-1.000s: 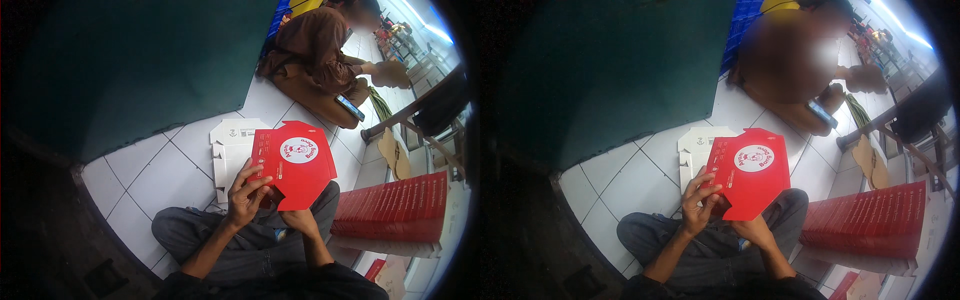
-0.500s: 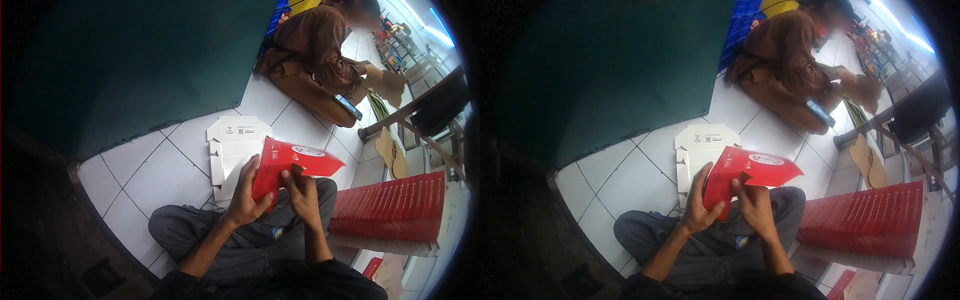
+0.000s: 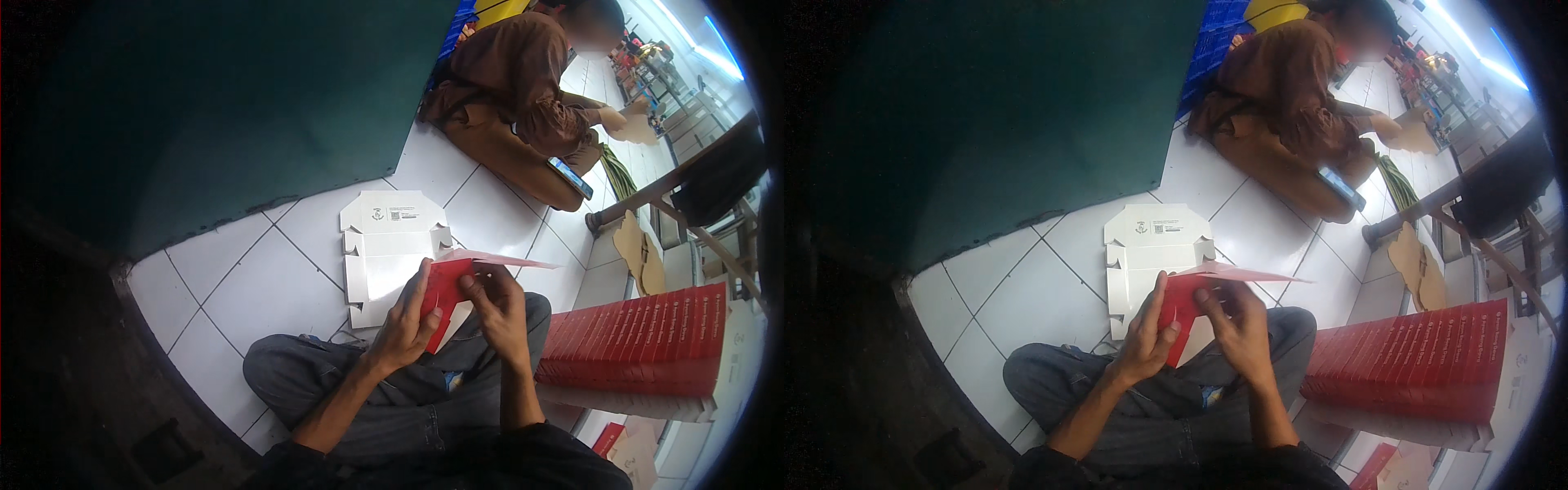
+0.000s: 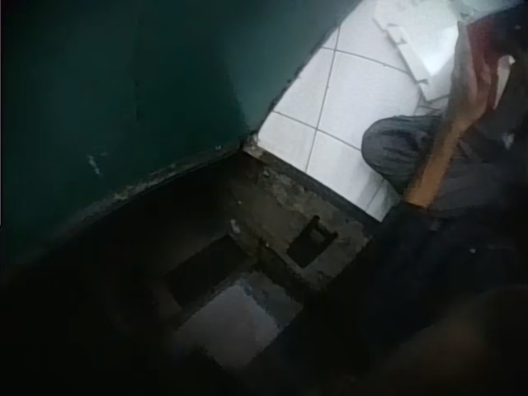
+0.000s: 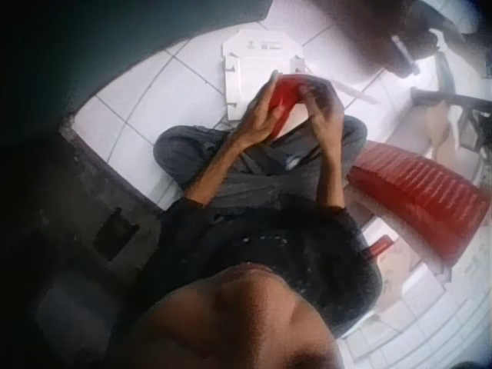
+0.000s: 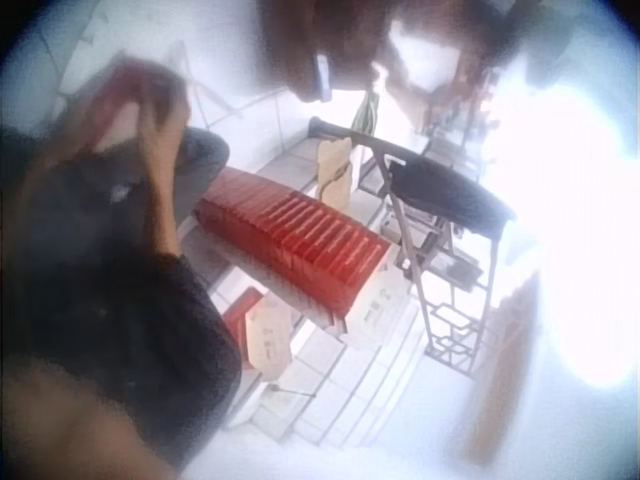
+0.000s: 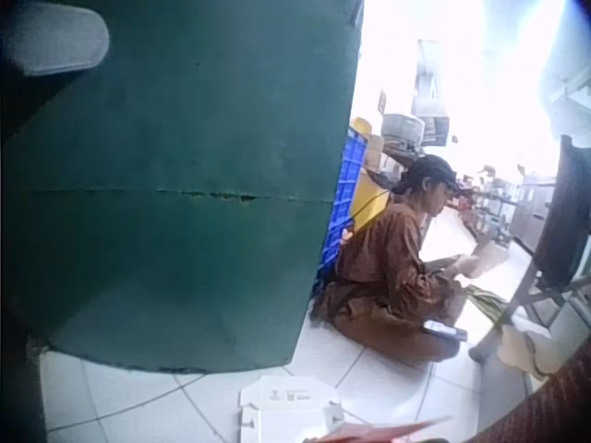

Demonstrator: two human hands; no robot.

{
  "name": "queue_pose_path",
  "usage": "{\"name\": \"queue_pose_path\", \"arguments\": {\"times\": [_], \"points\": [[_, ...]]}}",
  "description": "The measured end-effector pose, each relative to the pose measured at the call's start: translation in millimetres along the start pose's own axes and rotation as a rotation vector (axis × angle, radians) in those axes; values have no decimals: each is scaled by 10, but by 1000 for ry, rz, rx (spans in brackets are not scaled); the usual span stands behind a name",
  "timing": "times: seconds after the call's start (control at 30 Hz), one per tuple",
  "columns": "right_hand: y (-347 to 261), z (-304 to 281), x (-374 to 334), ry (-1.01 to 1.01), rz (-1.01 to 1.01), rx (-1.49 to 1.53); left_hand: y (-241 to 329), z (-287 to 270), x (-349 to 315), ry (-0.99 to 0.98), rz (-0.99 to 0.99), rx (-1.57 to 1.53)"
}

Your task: The person assembles cardboard food boxes by folding the pre-scored sides and tabs together by hand while sitting on the floor.

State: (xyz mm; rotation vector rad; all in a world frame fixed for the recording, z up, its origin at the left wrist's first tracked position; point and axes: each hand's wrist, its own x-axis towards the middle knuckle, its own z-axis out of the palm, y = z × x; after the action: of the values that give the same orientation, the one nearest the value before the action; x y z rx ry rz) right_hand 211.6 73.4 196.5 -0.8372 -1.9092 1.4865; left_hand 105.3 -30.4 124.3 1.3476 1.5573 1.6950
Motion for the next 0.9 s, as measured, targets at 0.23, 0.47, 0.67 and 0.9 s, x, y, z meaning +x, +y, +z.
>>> {"name": "queue_pose_path", "arguments": {"times": [0.23, 0.47, 0.67, 0.9], "points": [[11, -9, -10, -57, 45, -231, -75, -20, -7, 78, 1, 36], [74, 123, -57, 26, 88, 110, -74, -1, -10, 103, -67, -48], [86, 170, -139, 9, 33, -66, -107, -7, -25, 121, -62, -72], [229, 75, -100, -132, 227, 374, -53, -66, 28, 109, -6, -25]]}}
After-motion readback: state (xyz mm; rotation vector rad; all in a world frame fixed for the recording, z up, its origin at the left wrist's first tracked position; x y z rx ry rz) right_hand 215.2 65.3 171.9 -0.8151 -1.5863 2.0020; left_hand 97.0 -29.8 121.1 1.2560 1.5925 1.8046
